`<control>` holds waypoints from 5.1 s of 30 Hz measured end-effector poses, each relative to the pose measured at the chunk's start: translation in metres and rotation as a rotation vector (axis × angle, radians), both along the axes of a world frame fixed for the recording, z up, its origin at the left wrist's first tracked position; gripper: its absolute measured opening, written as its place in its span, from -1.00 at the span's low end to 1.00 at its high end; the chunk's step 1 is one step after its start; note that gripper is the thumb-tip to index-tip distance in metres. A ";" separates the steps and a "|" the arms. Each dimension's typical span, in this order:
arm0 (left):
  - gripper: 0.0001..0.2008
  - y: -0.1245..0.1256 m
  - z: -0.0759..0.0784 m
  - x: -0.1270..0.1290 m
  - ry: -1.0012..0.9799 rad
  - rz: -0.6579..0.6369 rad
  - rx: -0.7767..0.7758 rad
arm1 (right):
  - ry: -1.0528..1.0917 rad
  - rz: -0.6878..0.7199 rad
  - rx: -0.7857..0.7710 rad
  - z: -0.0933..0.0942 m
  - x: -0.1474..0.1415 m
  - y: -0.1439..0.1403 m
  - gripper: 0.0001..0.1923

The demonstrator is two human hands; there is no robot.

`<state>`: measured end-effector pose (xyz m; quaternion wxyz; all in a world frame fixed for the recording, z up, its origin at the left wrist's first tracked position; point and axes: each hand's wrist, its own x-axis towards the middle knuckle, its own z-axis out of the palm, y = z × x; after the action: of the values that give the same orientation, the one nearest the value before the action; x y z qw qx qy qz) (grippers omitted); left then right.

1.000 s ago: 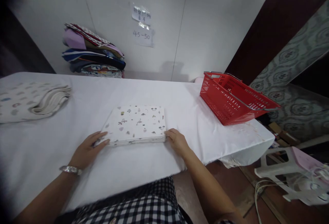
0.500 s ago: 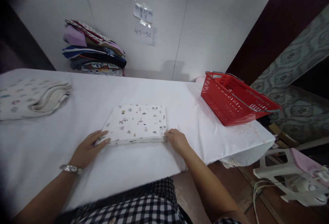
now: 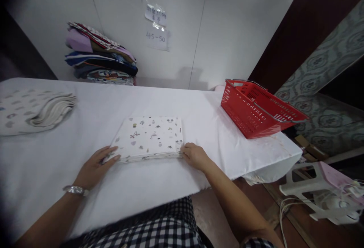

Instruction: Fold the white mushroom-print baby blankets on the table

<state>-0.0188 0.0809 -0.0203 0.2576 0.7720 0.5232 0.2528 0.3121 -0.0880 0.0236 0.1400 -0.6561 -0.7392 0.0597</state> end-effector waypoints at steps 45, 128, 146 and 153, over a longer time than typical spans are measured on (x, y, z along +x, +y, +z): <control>-0.53 0.003 -0.005 0.000 -0.012 -0.018 0.016 | -0.208 -0.071 -0.023 -0.014 -0.007 -0.010 -0.73; -0.41 -0.028 0.013 0.054 0.469 -0.455 0.430 | -0.453 0.069 0.453 -0.060 -0.029 0.028 -0.44; -0.27 -0.015 0.014 0.040 0.595 -0.426 0.474 | -0.523 0.061 0.375 -0.054 -0.035 0.041 -0.37; -0.31 -0.013 0.012 0.034 0.525 -0.453 0.472 | -0.513 0.062 0.489 -0.061 -0.034 0.039 -0.33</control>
<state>0.0152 0.0682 -0.0086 -0.0190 0.9436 0.3158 0.0975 0.2781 -0.0494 -0.0372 0.1008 -0.5740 -0.7622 -0.2817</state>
